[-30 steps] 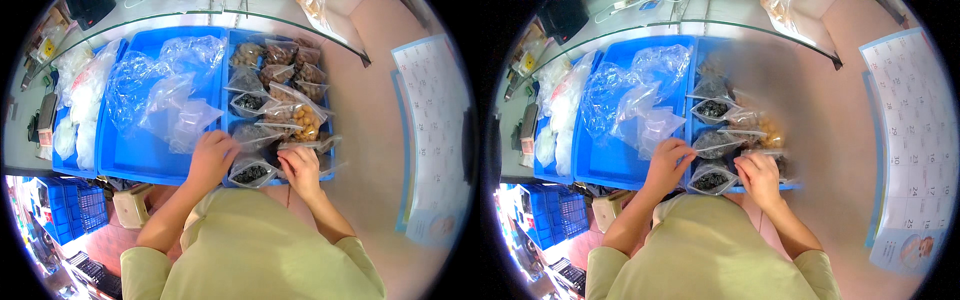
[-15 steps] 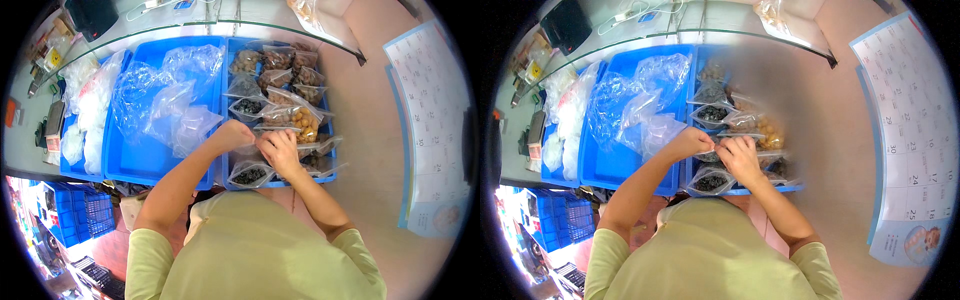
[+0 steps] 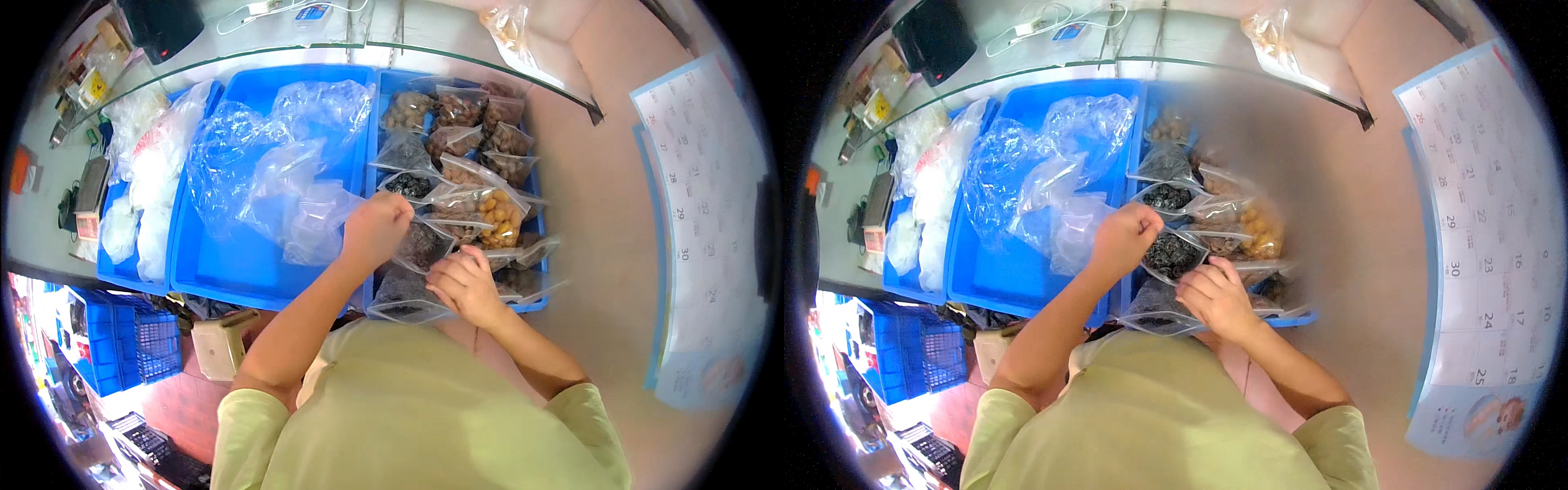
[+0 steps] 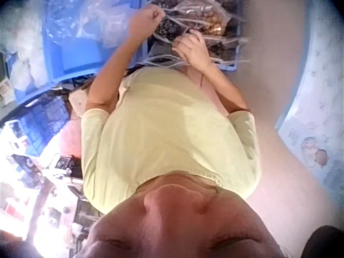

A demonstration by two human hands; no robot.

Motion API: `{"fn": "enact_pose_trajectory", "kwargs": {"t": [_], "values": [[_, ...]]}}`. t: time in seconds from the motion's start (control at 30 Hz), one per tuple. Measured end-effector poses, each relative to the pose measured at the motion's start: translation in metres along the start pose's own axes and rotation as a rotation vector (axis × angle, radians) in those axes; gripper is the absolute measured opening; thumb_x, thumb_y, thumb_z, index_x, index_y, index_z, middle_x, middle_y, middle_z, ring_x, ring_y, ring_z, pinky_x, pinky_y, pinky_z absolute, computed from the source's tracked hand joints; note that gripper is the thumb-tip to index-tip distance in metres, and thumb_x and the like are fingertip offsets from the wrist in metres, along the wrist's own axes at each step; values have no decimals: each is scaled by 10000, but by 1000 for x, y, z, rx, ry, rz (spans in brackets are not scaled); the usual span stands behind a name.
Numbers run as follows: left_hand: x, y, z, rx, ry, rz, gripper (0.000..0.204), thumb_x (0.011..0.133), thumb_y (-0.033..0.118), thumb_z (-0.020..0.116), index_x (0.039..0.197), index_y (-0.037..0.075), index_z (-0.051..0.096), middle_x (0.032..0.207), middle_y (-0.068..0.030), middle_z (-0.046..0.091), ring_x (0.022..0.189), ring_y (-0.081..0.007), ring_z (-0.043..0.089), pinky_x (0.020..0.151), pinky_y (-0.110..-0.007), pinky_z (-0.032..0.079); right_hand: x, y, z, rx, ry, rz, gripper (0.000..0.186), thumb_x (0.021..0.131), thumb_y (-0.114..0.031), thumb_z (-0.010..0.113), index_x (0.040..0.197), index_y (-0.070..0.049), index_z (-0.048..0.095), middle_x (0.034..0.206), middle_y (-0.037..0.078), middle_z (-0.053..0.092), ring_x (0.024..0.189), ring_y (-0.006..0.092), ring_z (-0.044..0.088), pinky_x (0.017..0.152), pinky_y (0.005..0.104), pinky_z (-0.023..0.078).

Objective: The person organizes and packs various food items, including dried goods and round yellow snacks, into clear plastic bags. They place the filled bags into blue plastic crates on a counter, occasionally adjusting the bags and their contents by hand.

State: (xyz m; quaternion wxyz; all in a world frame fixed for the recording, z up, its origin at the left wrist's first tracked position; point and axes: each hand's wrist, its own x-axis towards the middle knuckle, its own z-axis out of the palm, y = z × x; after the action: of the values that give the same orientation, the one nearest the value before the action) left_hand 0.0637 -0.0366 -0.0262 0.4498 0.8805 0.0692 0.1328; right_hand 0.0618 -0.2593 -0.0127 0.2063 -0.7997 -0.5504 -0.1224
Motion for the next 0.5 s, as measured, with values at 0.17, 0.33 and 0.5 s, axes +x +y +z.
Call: {"fn": "enact_pose_trajectory", "kwargs": {"t": [0.17, 0.33, 0.5], "values": [[-14, 14, -9, 79, -61, 100, 195, 827, 125, 717, 1006, 70, 661, 953, -96, 639, 838, -264, 647, 716, -360, 520, 53, 7, 11, -43, -177, 179, 280, 782, -77, 646, 1060, -47, 644, 1030, 108, 637, 919, 278, 663, 751, 373, 559], [-31, 10, -24, 4, -72, 28, 312, 811, 90, 743, 1093, 70, 611, 994, -99, 598, 837, -236, 614, 733, -341, 518, 65, 1, 28, -199, -507, 345, 254, 785, -96, 637, 1034, -44, 637, 986, 128, 614, 832, 271, 685, 626, 363, 583], [-37, -7, -32, -60, -48, -93, 315, 816, 83, 745, 1101, 54, 614, 991, -102, 588, 816, -208, 591, 732, -334, 514, 51, 8, 33, -189, -343, 228, 328, 788, -115, 653, 1115, -105, 626, 1074, 131, 552, 863, 286, 664, 608, 366, 584]]}}
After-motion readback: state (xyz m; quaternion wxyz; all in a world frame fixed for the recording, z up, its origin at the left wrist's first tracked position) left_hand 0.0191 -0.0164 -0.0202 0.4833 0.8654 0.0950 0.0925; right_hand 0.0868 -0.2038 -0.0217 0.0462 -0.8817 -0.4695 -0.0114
